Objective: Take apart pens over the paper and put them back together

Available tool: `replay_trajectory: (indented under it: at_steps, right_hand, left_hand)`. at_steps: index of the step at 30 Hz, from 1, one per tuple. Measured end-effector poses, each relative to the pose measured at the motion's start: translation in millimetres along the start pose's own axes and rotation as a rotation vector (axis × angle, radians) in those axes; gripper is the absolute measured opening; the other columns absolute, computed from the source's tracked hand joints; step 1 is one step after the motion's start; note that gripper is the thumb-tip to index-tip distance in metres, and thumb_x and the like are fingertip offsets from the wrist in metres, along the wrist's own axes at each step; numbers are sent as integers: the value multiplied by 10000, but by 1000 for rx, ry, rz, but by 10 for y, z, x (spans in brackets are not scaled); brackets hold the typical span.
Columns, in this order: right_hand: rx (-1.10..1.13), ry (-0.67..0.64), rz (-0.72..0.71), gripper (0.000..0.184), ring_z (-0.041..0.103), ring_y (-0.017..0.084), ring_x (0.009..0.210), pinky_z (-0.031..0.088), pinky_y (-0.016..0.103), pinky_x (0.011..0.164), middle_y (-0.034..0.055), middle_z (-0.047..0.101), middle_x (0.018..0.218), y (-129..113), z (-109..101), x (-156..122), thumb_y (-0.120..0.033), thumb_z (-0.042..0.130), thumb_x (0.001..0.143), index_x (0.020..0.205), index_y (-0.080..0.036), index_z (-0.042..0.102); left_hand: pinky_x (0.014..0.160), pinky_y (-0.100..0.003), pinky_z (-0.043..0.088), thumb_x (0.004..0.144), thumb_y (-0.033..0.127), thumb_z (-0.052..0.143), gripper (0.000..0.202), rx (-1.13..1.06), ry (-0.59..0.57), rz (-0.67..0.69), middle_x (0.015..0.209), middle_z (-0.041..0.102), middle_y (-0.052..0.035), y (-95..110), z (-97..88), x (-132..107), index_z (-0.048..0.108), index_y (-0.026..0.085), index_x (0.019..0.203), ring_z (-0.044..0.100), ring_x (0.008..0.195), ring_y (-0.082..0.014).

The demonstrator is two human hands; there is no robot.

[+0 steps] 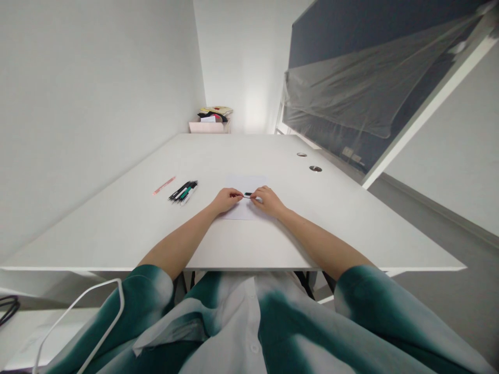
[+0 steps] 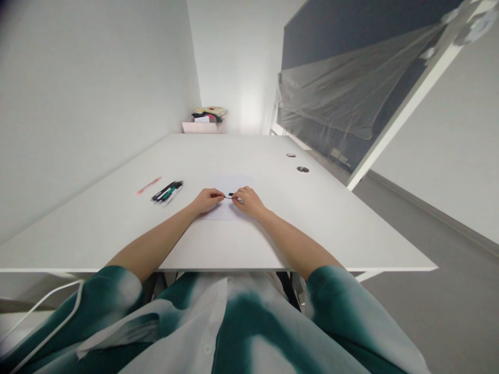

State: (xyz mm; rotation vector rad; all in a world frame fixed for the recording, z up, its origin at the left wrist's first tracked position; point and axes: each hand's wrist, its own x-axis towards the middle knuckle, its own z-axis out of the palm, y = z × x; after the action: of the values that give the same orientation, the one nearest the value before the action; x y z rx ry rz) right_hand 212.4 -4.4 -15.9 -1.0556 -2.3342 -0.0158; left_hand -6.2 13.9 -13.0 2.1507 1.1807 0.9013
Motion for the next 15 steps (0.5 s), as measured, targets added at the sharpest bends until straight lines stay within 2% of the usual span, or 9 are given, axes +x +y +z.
replay_trajectory:
  at_steps: [5,12,15]
  right_hand:
    - [-27,-45,51,150,577,214,866,412,339,848,73,709,862,22,-48,-7,-170,577,855,879,-177,725]
    - [-145,-110,256,161,566,222,870,412,324,821,91,695,888,75,-121,-33,-170,587,834,843,-177,748]
    - [-171,-146,294,180,569,224,867,411,321,816,91,699,881,99,-120,-38,-172,579,845,847,-183,759]
  left_hand:
    - [786,-297,492,775,291,604,267,33,5,-30,851,747,-55,-2,-35,-1,773,149,926,619,773,-171]
    - [805,-322,506,768,292,594,264,50,48,-117,860,754,-71,-86,-105,0,770,154,909,639,779,-190]
    - [832,-333,505,767,291,595,252,58,51,-114,885,757,-72,-70,-100,-4,771,164,896,650,818,-203]
